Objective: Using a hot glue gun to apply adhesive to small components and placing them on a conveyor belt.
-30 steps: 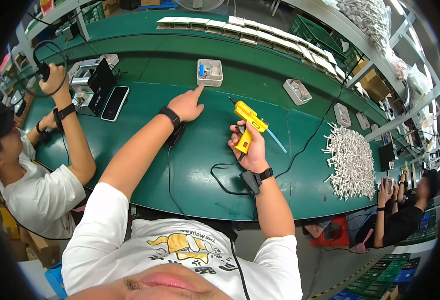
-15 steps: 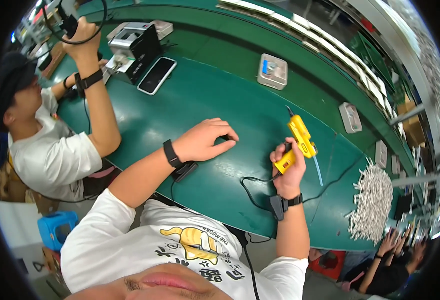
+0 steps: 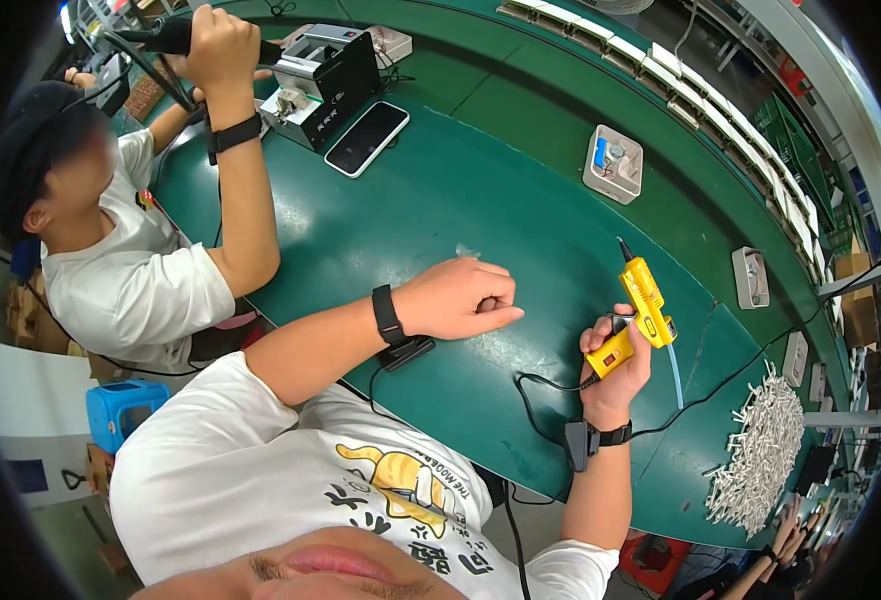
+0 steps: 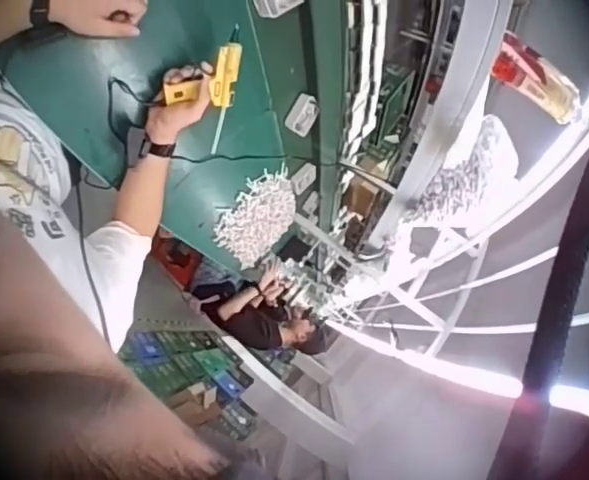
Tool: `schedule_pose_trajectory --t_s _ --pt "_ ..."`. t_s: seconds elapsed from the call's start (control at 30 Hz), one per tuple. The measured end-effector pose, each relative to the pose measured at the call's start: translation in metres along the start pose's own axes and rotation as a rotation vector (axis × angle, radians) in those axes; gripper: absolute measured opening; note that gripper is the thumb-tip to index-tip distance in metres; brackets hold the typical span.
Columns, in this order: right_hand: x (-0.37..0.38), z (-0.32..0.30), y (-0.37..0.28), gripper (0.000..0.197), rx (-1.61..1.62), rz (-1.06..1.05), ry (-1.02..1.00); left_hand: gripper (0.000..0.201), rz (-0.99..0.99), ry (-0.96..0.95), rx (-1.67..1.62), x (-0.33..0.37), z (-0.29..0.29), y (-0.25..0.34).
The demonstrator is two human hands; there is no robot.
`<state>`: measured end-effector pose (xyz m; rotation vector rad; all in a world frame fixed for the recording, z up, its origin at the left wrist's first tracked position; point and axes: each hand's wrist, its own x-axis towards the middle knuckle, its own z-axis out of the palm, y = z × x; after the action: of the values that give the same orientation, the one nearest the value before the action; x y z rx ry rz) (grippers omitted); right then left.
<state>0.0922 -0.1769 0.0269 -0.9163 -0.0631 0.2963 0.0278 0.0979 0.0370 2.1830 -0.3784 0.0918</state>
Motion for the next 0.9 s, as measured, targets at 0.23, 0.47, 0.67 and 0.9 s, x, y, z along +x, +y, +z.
schedule_pose_trajectory --t_s 0.23,0.47,0.67,0.9 --pt "0.001 -0.001 0.001 0.030 -0.007 -0.004 0.016 0.032 0.010 -0.008 0.031 0.000 0.003 -0.006" --pt "0.000 0.000 -0.001 0.030 -0.001 0.005 0.026 0.031 0.044 0.010 0.074 0.000 0.007 -0.006" --pt "-0.002 -0.002 -0.002 0.030 0.001 0.006 0.026 0.030 0.001 -0.021 0.023 0.000 0.006 0.000" --pt "-0.003 -0.006 -0.001 0.030 -0.003 0.003 0.012 0.030 0.026 -0.009 0.027 -0.003 0.010 0.000"
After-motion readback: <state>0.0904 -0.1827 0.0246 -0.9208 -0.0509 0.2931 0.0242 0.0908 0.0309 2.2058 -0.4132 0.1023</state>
